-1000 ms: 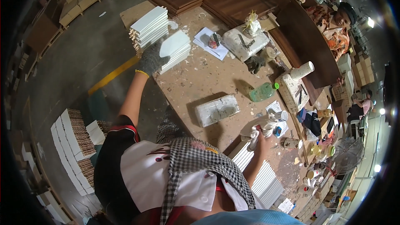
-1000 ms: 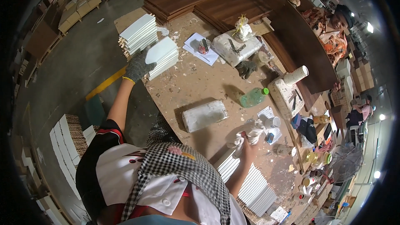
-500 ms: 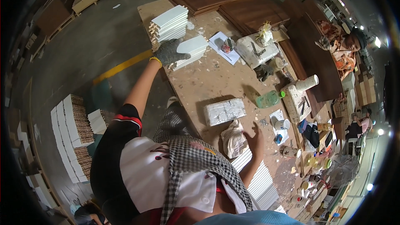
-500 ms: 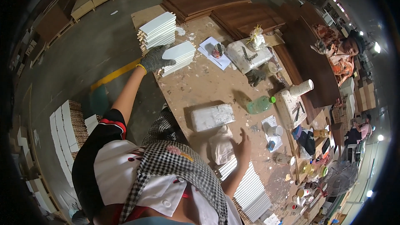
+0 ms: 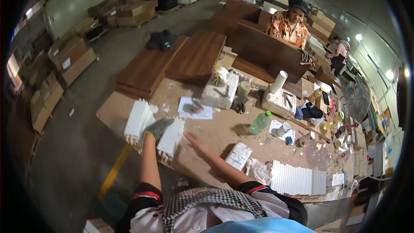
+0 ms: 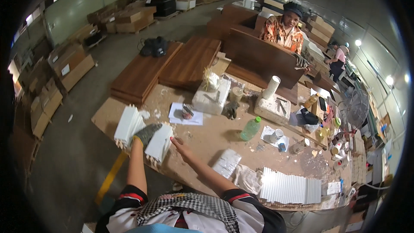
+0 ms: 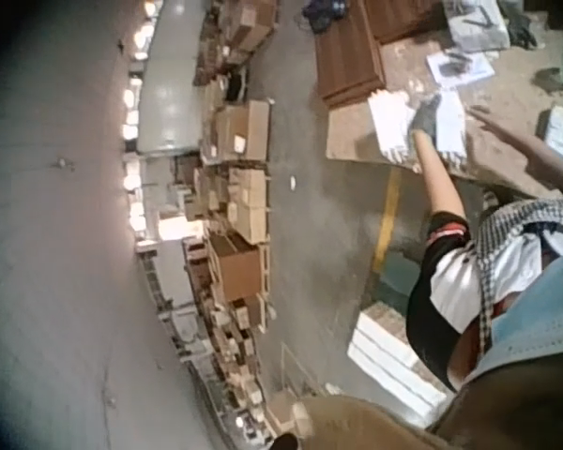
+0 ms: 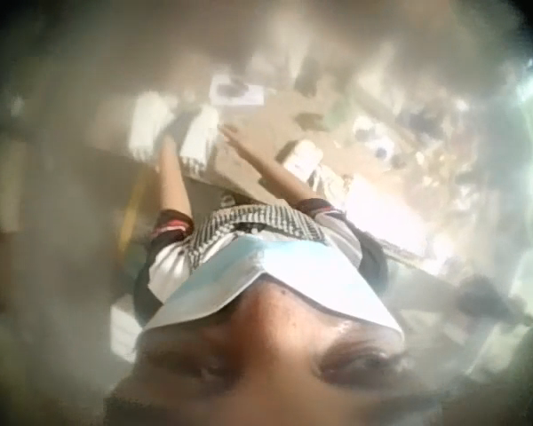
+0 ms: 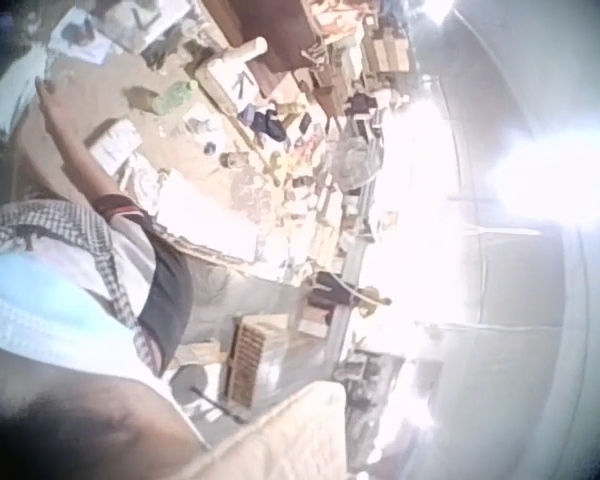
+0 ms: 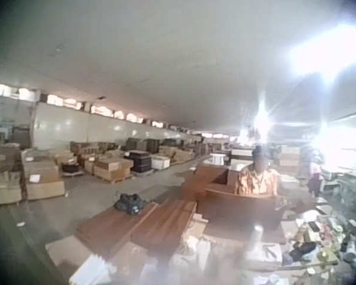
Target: The person cleans wood panels using a cloth and a spray bottle, and applies a blue hand tool to the edges.
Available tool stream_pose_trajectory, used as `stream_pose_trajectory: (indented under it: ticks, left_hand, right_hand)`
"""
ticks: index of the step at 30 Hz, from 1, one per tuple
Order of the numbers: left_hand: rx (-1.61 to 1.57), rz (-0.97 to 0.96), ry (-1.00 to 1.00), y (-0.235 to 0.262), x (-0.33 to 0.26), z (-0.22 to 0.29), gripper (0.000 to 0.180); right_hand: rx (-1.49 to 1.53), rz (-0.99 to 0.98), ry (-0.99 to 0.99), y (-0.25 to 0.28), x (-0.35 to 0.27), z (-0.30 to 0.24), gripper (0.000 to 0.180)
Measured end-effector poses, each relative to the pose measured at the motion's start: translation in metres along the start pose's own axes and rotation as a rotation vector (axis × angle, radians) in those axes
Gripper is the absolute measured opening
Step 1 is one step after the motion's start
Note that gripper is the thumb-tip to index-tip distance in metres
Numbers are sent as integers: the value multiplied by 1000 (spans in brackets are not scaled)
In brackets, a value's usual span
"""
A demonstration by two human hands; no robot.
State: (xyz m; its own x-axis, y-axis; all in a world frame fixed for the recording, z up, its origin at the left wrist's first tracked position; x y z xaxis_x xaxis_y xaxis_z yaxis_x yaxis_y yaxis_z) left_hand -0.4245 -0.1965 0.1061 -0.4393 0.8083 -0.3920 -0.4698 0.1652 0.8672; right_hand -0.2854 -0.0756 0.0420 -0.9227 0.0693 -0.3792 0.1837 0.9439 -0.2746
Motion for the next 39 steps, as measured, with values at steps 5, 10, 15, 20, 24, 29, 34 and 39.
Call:
stream_pose_trajectory:
  ticks: [5, 10, 15, 20, 24, 29, 34, 39]
  left_hand:
    - [-423, 5, 10, -7, 8, -16, 52]
    - [-781, 179, 133, -29, 14, -64, 79]
    - [-1015, 226, 409, -34, 27, -73, 99]
    - [-1226, 135, 318, -68, 52, -80, 96]
    - [-988, 12, 508, -50, 23, -75, 100]
    - [-956, 323, 249, -38, -5, -67, 85]
    - [-1280, 504, 278, -94, -42, -81, 69]
    - [-1920, 237, 6, -102, -51, -30, 62]
  right_hand:
    - [287, 105, -56, -45, 59, -11, 98]
    - [244, 184, -49, -63, 66, -11, 99]
    - [396, 268, 113, -51, 76, 1, 88]
    - [545, 166, 127, -40, 113, 29, 102]
    - [607, 110, 44, -62, 90, 20, 96]
    - [539, 94, -73, -65, 46, 54, 101]
    - [496, 141, -25, -115, 10, 46, 91]
    - [558, 172, -83, -133, 10, 49, 86]
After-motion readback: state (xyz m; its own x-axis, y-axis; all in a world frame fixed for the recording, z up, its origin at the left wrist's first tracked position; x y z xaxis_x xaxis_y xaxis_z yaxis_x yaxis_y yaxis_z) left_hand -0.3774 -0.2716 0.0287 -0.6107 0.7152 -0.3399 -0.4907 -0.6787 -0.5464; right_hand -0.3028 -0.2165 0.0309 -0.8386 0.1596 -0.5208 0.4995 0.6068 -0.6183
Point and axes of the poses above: each hand's wrist, its own x-axis towards the middle knuckle, its own y-axis out of the back of the hand, z = x × y, the point moved 8 cm from there along x, towards the middle knuckle, and after that the axes turned 6 degrees about -z, right-handed, at the moved point
